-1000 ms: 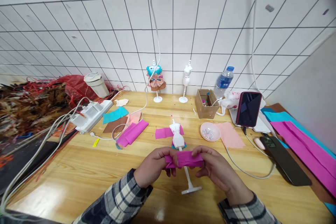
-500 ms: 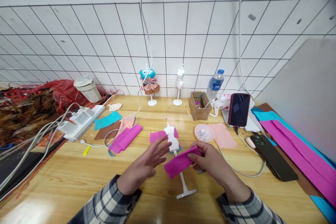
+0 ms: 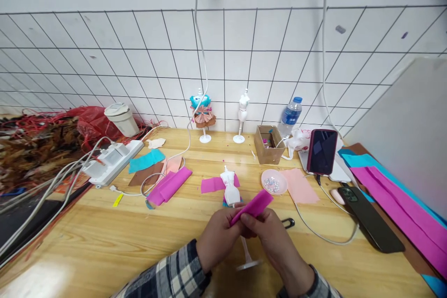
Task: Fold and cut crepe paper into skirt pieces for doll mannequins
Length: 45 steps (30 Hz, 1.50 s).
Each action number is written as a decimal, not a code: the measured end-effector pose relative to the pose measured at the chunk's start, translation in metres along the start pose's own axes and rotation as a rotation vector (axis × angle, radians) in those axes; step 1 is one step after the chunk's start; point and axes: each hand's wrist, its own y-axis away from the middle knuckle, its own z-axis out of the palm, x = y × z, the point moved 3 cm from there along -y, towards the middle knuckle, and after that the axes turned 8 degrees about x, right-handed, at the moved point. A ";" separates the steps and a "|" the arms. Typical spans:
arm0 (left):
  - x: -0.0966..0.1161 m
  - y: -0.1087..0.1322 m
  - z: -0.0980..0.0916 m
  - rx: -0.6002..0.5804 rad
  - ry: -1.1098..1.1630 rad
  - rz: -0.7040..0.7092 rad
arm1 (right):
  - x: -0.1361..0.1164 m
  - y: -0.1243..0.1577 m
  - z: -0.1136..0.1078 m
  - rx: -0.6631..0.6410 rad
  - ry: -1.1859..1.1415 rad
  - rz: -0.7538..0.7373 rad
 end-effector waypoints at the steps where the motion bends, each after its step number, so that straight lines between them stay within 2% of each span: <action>1: 0.001 -0.001 -0.004 0.002 -0.098 0.019 | -0.001 0.000 -0.003 0.044 -0.018 -0.013; 3: 0.000 -0.007 -0.021 0.037 -0.361 0.012 | -0.009 -0.003 -0.015 0.152 -0.018 -0.071; 4: -0.001 -0.013 -0.033 0.090 -0.504 -0.031 | -0.014 -0.005 -0.023 0.200 0.009 -0.095; 6: -0.002 -0.031 -0.059 0.328 -0.749 -0.101 | -0.019 -0.009 -0.039 0.250 0.105 -0.106; 7: -0.004 -0.042 -0.066 0.346 -0.839 -0.152 | -0.019 -0.012 -0.045 0.257 0.152 -0.106; 9: -0.008 -0.066 -0.068 0.295 -0.917 -0.191 | -0.015 -0.017 -0.055 0.240 0.210 -0.089; 11: -0.012 -0.085 -0.063 0.297 -0.903 -0.205 | -0.008 -0.021 -0.060 0.235 0.217 -0.055; 14: -0.017 -0.098 -0.054 0.300 -0.851 -0.206 | -0.002 -0.023 -0.064 0.261 0.178 -0.034; 18: -0.017 -0.088 -0.057 0.233 -0.718 -0.199 | -0.010 -0.019 -0.060 0.214 0.072 -0.086; 20: -0.015 -0.077 -0.063 0.187 -0.556 -0.206 | -0.017 -0.016 -0.053 0.154 0.062 -0.063; 21: -0.013 -0.070 -0.066 0.171 -0.395 -0.221 | -0.021 -0.014 -0.050 0.135 0.075 -0.054; 25: -0.012 -0.040 -0.068 0.095 0.509 -0.318 | -0.040 -0.012 -0.035 0.097 0.150 -0.089; 27: -0.016 -0.026 -0.057 -0.046 0.782 -0.305 | -0.046 -0.012 -0.024 0.025 0.159 -0.074; 29: -0.023 -0.013 -0.040 -0.225 0.945 -0.225 | -0.048 -0.011 -0.008 -0.105 0.179 -0.034; 31: -0.032 -0.004 -0.025 -0.298 1.014 -0.136 | -0.046 -0.008 0.007 -0.207 0.215 -0.018; 34: -0.040 0.003 -0.018 -0.284 0.971 -0.046 | -0.041 -0.005 0.016 -0.210 0.238 -0.028; 37: -0.041 0.003 -0.034 -0.213 0.869 -0.101 | -0.035 -0.002 0.009 -0.173 0.271 -0.011; 40: -0.040 0.005 -0.052 -0.235 0.869 -0.184 | -0.029 0.001 0.002 -0.245 0.308 0.056; 42: -0.040 0.007 -0.055 -0.282 0.914 -0.237 | -0.028 0.002 0.002 -0.308 0.312 0.072; 45: -0.041 0.009 -0.050 -0.298 0.947 -0.272 | -0.029 0.002 0.006 -0.337 0.336 0.043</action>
